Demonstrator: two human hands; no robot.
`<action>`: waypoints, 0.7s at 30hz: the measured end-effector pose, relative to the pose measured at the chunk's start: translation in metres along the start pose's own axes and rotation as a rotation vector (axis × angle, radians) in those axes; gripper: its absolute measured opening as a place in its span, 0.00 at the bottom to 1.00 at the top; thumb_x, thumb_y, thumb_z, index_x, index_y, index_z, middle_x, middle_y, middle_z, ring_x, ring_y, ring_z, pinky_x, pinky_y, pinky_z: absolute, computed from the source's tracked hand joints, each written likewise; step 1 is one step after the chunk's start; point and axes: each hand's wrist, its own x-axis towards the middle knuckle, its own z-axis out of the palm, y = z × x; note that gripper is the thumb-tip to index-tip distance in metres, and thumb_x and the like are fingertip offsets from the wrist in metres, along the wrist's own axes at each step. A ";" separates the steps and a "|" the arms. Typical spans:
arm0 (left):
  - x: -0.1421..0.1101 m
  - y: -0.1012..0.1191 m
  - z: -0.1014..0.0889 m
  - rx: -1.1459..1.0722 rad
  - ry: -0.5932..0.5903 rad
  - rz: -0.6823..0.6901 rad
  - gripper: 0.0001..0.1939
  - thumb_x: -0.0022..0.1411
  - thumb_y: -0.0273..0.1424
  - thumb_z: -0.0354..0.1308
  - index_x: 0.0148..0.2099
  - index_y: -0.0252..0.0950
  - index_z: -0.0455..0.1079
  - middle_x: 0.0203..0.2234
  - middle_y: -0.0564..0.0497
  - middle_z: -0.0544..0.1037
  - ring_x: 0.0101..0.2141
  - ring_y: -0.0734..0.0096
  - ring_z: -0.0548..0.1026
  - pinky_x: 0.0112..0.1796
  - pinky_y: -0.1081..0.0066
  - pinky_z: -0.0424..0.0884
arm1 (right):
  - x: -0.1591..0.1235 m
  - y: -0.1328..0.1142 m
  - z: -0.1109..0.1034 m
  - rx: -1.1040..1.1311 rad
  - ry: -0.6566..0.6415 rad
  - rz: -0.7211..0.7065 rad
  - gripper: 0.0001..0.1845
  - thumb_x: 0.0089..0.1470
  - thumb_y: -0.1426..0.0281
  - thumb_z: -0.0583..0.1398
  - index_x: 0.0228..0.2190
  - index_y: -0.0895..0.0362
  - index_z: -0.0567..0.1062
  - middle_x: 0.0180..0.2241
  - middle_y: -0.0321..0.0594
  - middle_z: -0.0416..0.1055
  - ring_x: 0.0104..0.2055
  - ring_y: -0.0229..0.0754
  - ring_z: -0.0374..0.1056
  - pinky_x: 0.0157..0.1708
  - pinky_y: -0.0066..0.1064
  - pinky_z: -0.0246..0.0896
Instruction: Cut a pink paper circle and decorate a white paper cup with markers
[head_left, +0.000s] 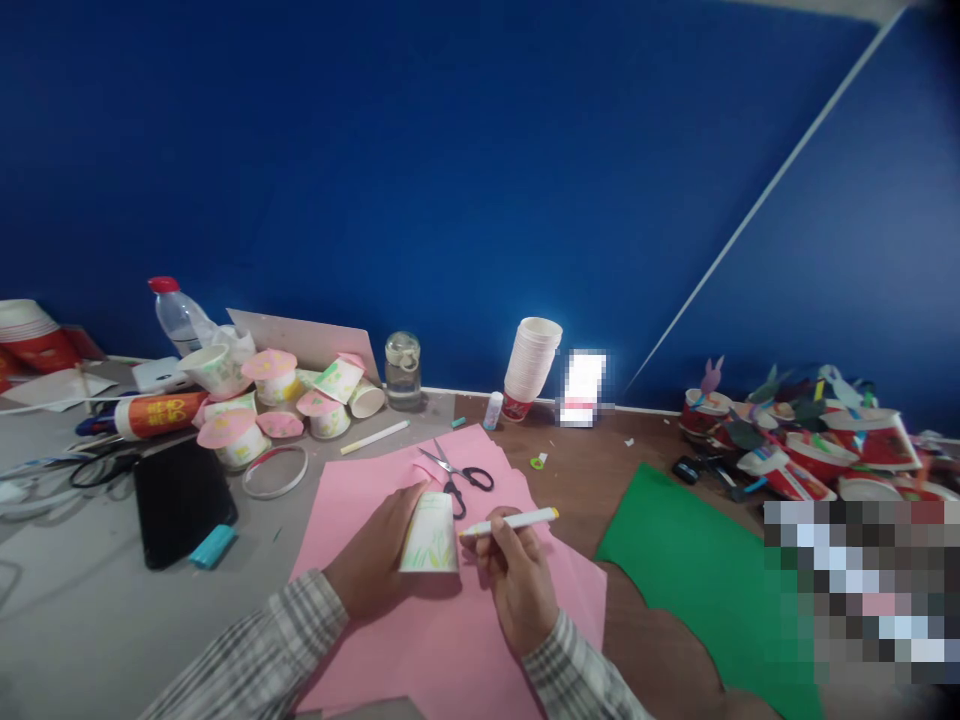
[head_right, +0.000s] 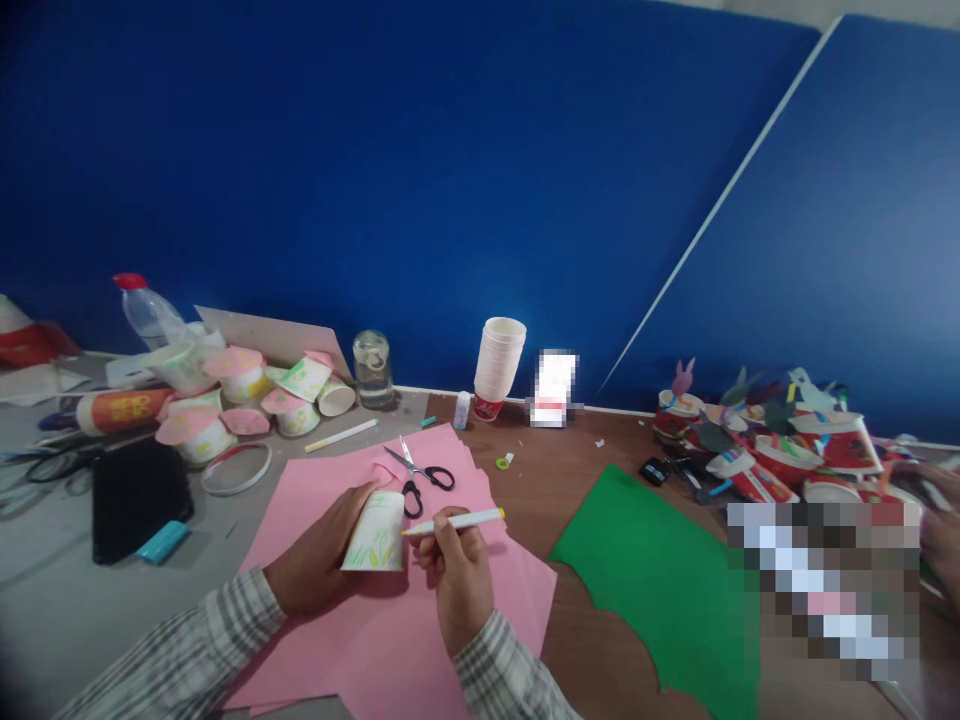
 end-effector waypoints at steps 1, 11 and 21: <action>0.000 0.001 0.000 0.004 0.003 0.001 0.38 0.49 0.31 0.62 0.58 0.44 0.45 0.48 0.47 0.69 0.46 0.56 0.67 0.48 0.57 0.66 | 0.000 0.000 0.000 0.008 -0.012 0.014 0.13 0.34 0.60 0.66 0.20 0.55 0.72 0.09 0.33 0.69 0.18 0.45 0.70 0.12 0.22 0.56; 0.001 0.002 0.000 0.018 0.029 -0.008 0.38 0.47 0.35 0.64 0.56 0.44 0.49 0.46 0.45 0.70 0.45 0.52 0.68 0.44 0.57 0.69 | -0.002 0.003 -0.003 0.025 -0.037 0.068 0.09 0.34 0.65 0.66 0.19 0.56 0.73 0.08 0.34 0.70 0.10 0.35 0.59 0.08 0.19 0.51; 0.001 0.000 0.001 -0.017 0.043 -0.040 0.41 0.44 0.35 0.66 0.57 0.44 0.48 0.44 0.47 0.72 0.43 0.54 0.69 0.44 0.57 0.69 | -0.003 0.006 -0.003 -0.040 -0.063 0.055 0.08 0.37 0.66 0.64 0.19 0.57 0.73 0.09 0.32 0.69 0.09 0.34 0.57 0.08 0.20 0.49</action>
